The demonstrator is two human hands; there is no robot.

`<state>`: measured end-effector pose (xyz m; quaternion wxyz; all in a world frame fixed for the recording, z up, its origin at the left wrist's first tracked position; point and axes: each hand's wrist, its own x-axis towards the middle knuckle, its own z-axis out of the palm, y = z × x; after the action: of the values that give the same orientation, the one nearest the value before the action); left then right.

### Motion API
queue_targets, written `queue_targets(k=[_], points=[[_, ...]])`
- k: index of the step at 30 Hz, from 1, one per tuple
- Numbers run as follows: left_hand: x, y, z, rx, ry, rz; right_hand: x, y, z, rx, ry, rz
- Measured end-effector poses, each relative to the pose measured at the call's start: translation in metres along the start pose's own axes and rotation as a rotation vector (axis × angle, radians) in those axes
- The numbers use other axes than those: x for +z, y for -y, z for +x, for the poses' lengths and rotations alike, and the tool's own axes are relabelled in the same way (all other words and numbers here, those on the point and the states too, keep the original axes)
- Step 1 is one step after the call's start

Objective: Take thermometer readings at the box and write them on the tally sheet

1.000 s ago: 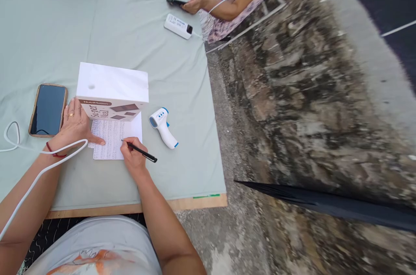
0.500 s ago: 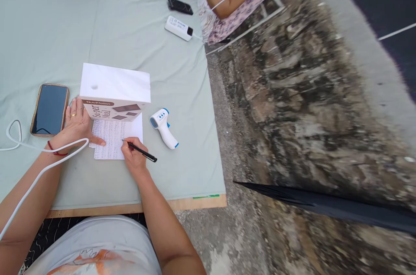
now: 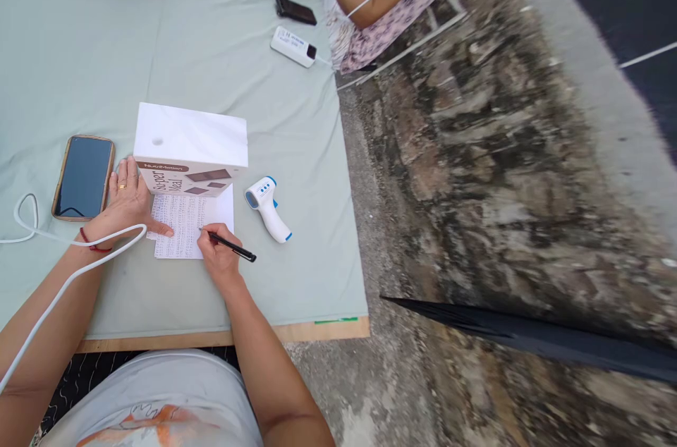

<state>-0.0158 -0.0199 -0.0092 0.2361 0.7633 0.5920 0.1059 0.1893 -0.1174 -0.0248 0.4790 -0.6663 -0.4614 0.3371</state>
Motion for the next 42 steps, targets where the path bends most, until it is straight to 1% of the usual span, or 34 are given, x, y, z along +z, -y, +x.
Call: queue_targets(k=[9, 16, 21, 26, 42], points=[[-0.002, -0.003, 0.000, -0.026, 0.005, 0.023, 0.002, 0.002, 0.001, 0.003, -0.022, -0.004], [-0.001, -0.002, 0.002, -0.017, -0.008, 0.007, -0.006, 0.004, 0.001, -0.026, 0.063, -0.077], [-0.007, -0.008, 0.002, -0.059, 0.052, 0.050, -0.007, 0.000, 0.002, -0.080, 0.059, -0.107], [-0.014, -0.016, -0.001, -0.083, 0.105, 0.107, -0.005, -0.002, 0.002, -0.079, 0.043, -0.115], [-0.017, -0.020, -0.001, -0.100, 0.130, 0.123, -0.005, -0.008, 0.003, -0.078, 0.047, -0.091]])
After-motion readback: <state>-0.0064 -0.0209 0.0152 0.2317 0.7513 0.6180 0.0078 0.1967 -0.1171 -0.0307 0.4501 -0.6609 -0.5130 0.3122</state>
